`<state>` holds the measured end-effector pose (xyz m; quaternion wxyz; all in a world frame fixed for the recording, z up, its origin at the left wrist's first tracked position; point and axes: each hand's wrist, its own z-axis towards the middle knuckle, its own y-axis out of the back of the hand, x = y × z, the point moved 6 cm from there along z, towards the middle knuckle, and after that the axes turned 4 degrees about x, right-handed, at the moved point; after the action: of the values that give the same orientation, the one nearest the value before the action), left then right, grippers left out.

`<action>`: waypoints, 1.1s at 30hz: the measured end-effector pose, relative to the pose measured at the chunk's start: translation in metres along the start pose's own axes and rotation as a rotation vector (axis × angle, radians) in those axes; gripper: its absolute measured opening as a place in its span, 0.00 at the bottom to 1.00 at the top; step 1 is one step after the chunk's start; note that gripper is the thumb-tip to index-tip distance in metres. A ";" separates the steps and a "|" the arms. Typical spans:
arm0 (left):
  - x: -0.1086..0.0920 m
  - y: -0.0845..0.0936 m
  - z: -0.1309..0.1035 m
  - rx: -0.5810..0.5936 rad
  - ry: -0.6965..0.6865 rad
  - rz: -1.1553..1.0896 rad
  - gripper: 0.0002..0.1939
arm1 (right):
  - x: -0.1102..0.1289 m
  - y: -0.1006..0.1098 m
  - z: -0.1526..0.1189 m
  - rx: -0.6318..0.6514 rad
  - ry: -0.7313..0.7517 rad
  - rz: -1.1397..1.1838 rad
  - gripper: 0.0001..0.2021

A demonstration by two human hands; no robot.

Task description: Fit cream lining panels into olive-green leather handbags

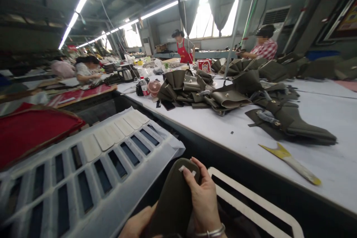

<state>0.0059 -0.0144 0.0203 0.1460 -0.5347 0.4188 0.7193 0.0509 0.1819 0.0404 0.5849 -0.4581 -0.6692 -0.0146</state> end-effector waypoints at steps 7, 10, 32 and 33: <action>-0.018 0.009 0.038 -0.348 -0.051 0.240 0.23 | -0.046 0.005 -0.001 0.095 -0.030 -0.016 0.29; -0.027 0.014 0.049 -0.399 -0.119 0.300 0.20 | -0.042 0.007 0.002 0.081 0.044 -0.177 0.24; -0.014 0.003 0.085 -0.373 0.052 -0.107 0.16 | -0.005 -0.001 0.006 -0.055 0.315 -0.490 0.17; -0.014 0.003 0.088 -0.364 0.054 -0.105 0.15 | -0.006 0.001 0.009 -0.056 0.294 -0.468 0.18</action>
<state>-0.0476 0.0538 0.0411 0.0730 -0.5924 0.2570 0.7600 0.0441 0.1838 0.0329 0.6437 -0.2998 -0.6640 -0.2343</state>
